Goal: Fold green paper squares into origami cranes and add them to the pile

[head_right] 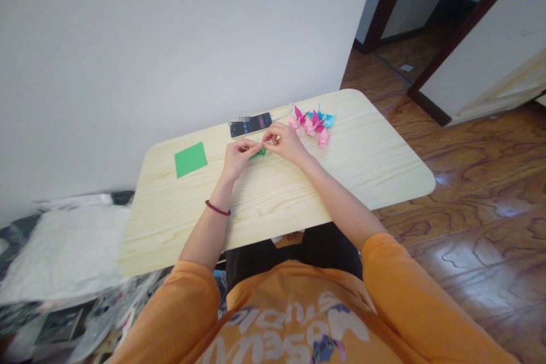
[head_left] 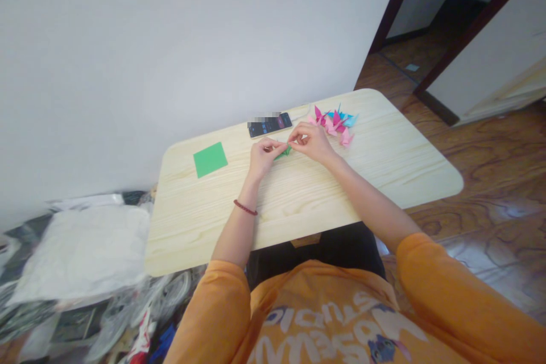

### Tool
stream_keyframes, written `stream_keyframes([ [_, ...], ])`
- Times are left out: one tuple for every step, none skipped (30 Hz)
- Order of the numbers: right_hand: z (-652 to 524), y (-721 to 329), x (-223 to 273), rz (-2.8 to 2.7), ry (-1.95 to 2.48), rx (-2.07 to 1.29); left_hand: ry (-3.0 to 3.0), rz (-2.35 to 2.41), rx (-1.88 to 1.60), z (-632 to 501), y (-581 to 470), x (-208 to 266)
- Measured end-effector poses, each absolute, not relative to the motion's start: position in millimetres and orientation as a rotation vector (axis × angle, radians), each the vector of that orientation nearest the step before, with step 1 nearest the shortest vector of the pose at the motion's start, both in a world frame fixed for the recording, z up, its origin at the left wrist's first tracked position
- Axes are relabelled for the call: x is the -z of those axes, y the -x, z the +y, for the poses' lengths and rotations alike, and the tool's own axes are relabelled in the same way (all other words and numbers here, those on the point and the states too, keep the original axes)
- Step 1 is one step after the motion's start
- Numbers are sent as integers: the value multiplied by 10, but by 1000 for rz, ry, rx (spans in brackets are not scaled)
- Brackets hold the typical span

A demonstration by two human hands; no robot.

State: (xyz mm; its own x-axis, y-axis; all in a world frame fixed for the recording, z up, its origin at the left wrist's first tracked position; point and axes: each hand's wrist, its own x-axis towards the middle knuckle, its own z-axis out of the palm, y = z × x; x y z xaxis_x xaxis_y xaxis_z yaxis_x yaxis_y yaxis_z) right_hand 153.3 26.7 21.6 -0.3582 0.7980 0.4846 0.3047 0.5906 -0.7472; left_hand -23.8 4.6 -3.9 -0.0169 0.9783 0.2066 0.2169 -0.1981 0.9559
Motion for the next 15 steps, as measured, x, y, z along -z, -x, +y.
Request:
stream_keyframes([
  [261, -1531, -230, -1916, 908, -705, -1527, 1304, -1310, 41, 227, 28],
  [255, -1529, -243, -1907, 929, -715, -1547, 1316, -1338, 35, 216, 14],
  [249, -1526, -253, -1898, 944, -722, -1566, 1337, -1363, 27, 206, -2],
  [245, -1523, -261, -1890, 953, -725, -1578, 1359, -1384, 18, 196, -19],
  [242, -1520, -267, -1884, 958, -726, -1588, 1374, -1400, 9, 186, -34],
  [239, -1516, -269, -1878, 961, -727, -1599, 1385, -1417, 0, 179, -47],
  [237, -1514, -269, -1871, 962, -731, -1614, 1390, -1434, -9, 173, -55],
  [236, -1511, -266, -1863, 963, -737, -1632, 1390, -1453, -17, 168, -59],
  [237, -1510, -261, -1856, 961, -744, -1651, 1387, -1474, -24, 165, -60],
  [238, -1508, -255, -1852, 957, -750, -1670, 1382, -1494, -29, 163, -57],
  [240, -1508, -248, -1850, 949, -753, -1685, 1376, -1511, -33, 163, -53],
  [243, -1508, -241, -1851, 940, -752, -1695, 1371, -1525, -36, 162, -48],
  [246, -1509, -234, -1855, 931, -748, -1702, 1370, -1535, -39, 163, -44],
  [249, -1509, -228, -1858, 923, -743, -1708, 1373, -1539, -41, 162, -41],
  [252, -1510, -223, -1862, 919, -742, -1713, 1380, -1538, -43, 162, -40],
])
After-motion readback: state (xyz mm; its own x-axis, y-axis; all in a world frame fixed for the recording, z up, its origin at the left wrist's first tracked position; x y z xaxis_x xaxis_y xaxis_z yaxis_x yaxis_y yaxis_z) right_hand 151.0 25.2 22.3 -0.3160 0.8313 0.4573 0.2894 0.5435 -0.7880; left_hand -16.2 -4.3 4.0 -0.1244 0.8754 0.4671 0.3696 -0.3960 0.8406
